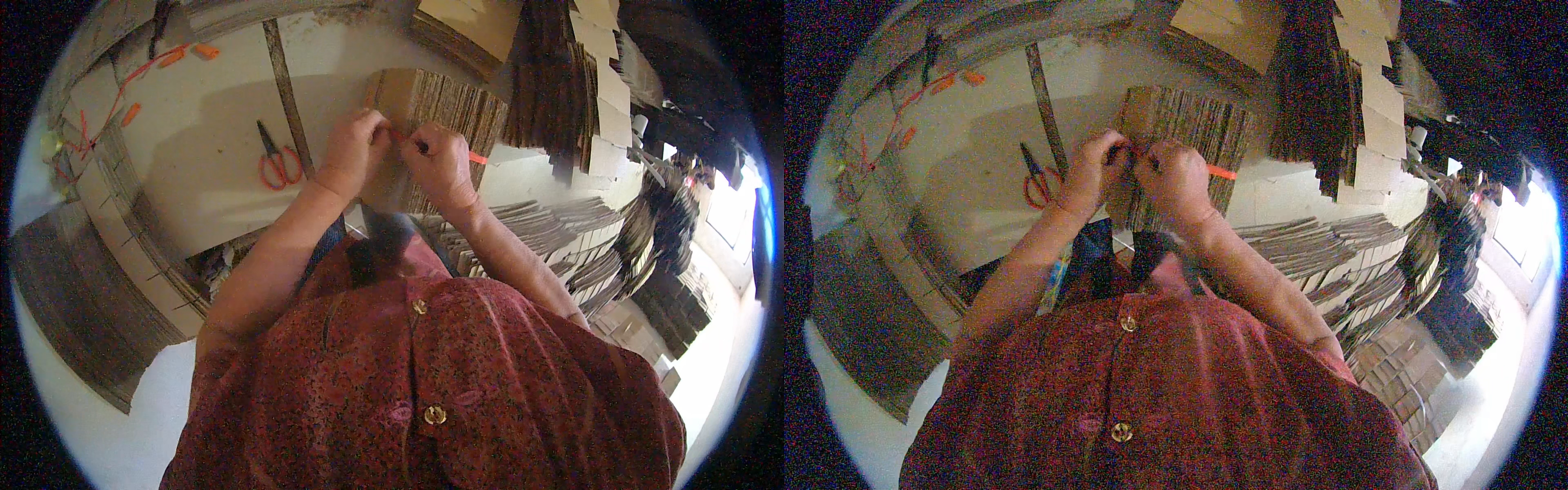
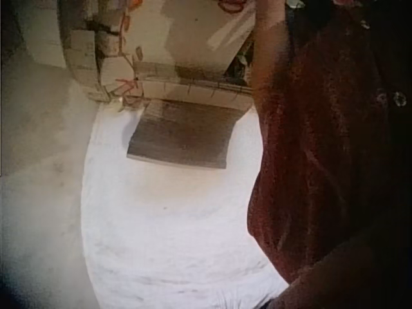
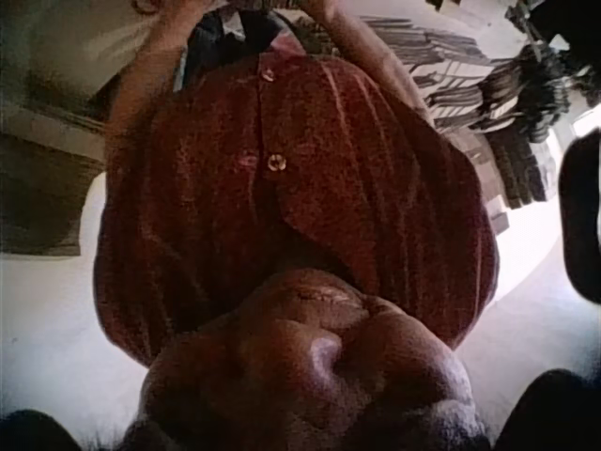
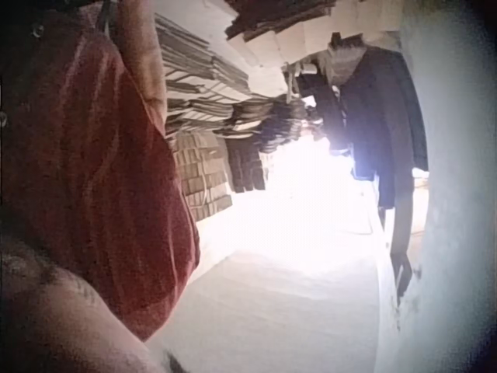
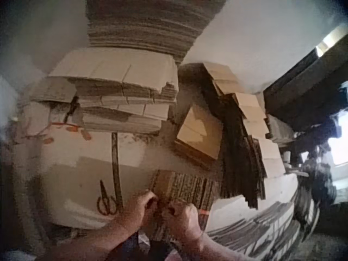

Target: The person gathers flat cardboard pieces, aligns them into a stack, and secures the bundle with a red plastic tie. The person then moves the tied bundle aside and begins handling another stack of cardboard.

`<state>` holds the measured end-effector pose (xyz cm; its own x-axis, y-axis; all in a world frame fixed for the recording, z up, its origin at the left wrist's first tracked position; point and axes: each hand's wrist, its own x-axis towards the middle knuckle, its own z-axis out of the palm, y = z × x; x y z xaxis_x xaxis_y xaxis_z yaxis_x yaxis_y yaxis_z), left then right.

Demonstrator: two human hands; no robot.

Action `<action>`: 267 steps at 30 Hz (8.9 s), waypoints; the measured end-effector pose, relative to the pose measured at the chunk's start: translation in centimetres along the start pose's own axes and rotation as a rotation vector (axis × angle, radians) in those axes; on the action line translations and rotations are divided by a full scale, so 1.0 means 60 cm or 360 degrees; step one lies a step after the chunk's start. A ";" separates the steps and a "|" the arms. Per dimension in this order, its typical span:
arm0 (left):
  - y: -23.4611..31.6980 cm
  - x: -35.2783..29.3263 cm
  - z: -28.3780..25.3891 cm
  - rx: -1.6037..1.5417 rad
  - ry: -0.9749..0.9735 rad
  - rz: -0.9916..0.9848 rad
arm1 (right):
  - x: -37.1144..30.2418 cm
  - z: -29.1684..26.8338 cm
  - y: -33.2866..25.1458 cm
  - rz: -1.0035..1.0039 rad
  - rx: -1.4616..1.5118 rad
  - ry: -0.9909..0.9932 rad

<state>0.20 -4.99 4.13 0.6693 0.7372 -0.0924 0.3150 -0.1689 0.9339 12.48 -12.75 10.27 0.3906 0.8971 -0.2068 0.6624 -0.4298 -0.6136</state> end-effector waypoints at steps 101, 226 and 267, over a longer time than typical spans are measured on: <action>-0.014 0.063 -0.030 -0.1156 0.0119 -0.0980 | -0.002 0.047 0.271 0.0758 0.1968 0.0090; 0.462 0.577 1.988 0.0714 -0.1573 -0.0434 | -0.389 -0.738 1.731 0.1293 0.3008 0.1784; 0.517 0.572 2.076 0.0925 -0.1928 -0.0478 | -0.356 -0.565 1.809 0.1356 0.1179 0.0207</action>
<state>116.76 -66.39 -13.05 0.5946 -0.1812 -0.7834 0.5830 -0.5738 0.5752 97.70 -82.06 -26.10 0.6248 0.3060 -0.7183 -0.3747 -0.6896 -0.6197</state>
